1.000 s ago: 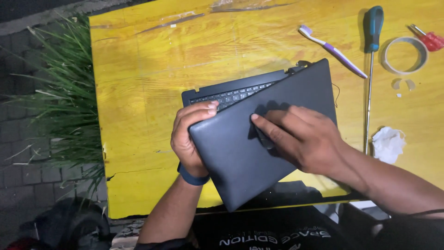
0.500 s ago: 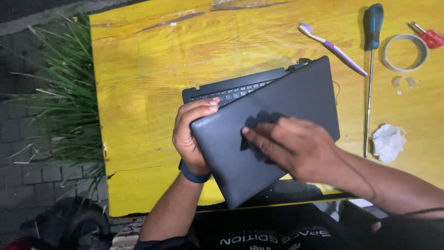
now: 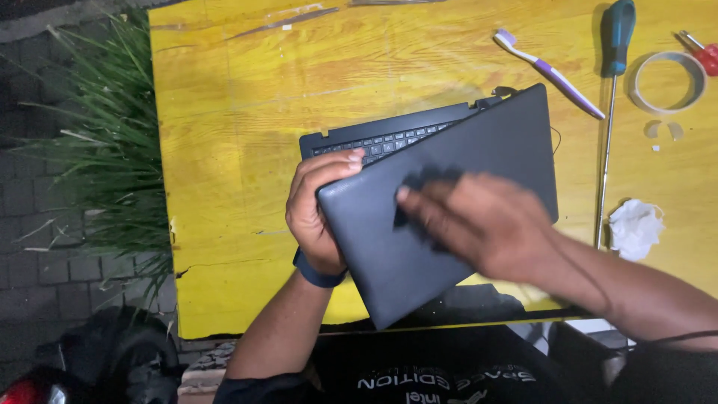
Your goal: Cleaning laptop components and assembling the screen to the keyboard base on a workbench.
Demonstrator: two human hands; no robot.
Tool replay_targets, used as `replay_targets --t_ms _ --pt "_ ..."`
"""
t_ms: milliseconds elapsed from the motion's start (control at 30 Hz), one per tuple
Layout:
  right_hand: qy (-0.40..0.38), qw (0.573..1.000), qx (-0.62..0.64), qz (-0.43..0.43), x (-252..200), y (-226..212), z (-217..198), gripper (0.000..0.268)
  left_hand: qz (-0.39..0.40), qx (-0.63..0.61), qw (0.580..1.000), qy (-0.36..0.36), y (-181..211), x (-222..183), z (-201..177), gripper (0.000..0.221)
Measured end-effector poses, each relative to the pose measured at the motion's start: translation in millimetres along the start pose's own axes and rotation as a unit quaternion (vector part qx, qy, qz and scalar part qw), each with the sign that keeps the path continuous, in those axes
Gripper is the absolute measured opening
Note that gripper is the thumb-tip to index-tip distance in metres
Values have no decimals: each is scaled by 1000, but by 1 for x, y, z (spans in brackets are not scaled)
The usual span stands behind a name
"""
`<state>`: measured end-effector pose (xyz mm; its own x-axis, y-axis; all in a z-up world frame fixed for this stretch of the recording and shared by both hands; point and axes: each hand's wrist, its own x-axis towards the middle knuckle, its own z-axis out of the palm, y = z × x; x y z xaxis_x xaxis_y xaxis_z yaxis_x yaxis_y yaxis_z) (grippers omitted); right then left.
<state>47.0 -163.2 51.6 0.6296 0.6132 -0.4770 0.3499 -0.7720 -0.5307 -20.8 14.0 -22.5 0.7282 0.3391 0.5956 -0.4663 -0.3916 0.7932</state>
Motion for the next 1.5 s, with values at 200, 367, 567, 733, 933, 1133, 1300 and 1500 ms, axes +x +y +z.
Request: replay_targets --t_ms 200,367,567,733,933,1133,1300,1500 --pt "283 884 -21 -372 0 18 23 25 -3 -26 1000 7 3 3 3 15" --pt "207 922 -72 -319 15 -16 2 13 -7 -33 999 2 0 1 1 21" --pt "159 946 -134 -247 25 7 17 24 -3 -33 999 19 -4 0 3 13" --pt "-58 985 -3 162 -19 -4 -20 37 -5 -31 999 6 -9 6 -1 22" --pt "459 869 -138 -122 -56 199 30 38 -17 3 1000 -12 -13 7 -5 21" --pt "412 906 -84 55 -84 250 56 56 -41 56 997 -22 -22 4 -11 20" --pt "457 856 -237 52 -79 283 64 46 -57 -29 997 -43 -27 5 -15 18" --pt "459 857 -233 17 -76 255 50 55 -93 -24 995 -29 -30 9 -23 29"
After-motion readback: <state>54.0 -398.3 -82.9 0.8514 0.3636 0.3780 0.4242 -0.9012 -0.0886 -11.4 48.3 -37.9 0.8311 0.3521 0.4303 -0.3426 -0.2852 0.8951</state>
